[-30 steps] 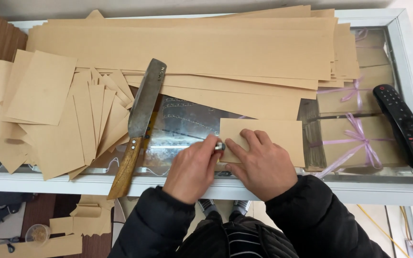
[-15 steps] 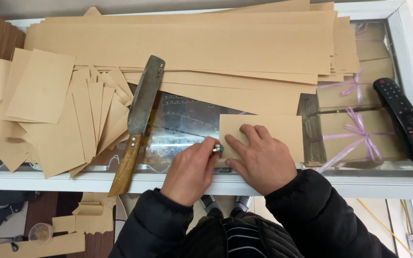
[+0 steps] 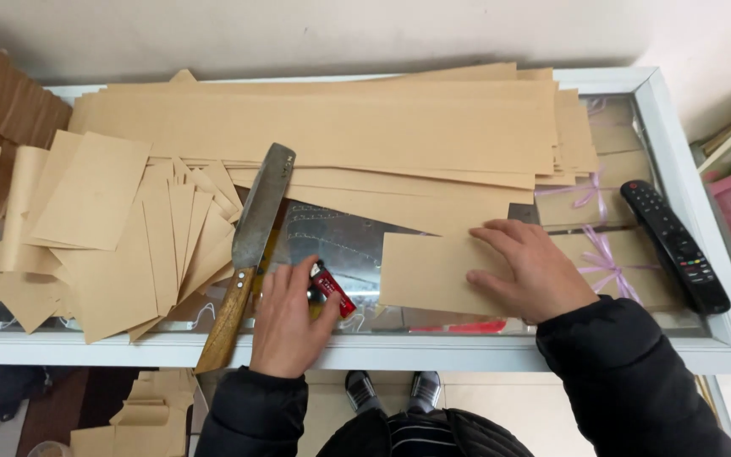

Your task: Folding rectangular brown paper sheets into wrappers using a large knife and a small metal tool for creasing.

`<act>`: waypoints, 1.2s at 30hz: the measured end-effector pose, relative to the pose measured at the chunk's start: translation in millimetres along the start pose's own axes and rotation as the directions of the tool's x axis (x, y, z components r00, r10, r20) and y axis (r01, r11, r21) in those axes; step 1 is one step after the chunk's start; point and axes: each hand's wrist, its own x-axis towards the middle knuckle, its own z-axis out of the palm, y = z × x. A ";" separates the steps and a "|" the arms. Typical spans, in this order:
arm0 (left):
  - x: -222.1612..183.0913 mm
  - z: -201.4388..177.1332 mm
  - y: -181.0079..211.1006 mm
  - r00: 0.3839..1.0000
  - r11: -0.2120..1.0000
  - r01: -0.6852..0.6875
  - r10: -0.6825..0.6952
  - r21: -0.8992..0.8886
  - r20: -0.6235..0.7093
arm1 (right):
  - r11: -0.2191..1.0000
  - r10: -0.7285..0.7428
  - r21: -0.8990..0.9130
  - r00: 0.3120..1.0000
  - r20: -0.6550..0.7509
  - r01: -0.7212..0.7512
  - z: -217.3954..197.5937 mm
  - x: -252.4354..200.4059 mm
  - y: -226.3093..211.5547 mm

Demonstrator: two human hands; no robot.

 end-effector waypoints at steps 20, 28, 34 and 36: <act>4.4 73.5 56.1 0.955 0.904 -0.096 0.202 0.417 -0.217 | 0.960 0.149 -0.239 0.989 -0.005 -0.146 47.7 -22.7 7.2; 24.4 76.1 65.4 0.978 0.977 -0.016 -0.030 -0.214 -0.208 | 0.972 0.158 -0.160 0.983 -0.091 -0.171 54.5 -41.3 2.6; 15.7 42.4 94.4 0.995 0.430 0.096 -0.071 -0.897 0.072 | 0.902 0.140 0.427 0.980 -0.144 -0.067 15.6 -46.4 1.6; 10.4 31.3 101.5 0.995 0.331 0.097 -0.042 -0.939 0.088 | 0.694 0.166 0.714 0.986 -0.036 -0.091 4.3 -50.0 -6.1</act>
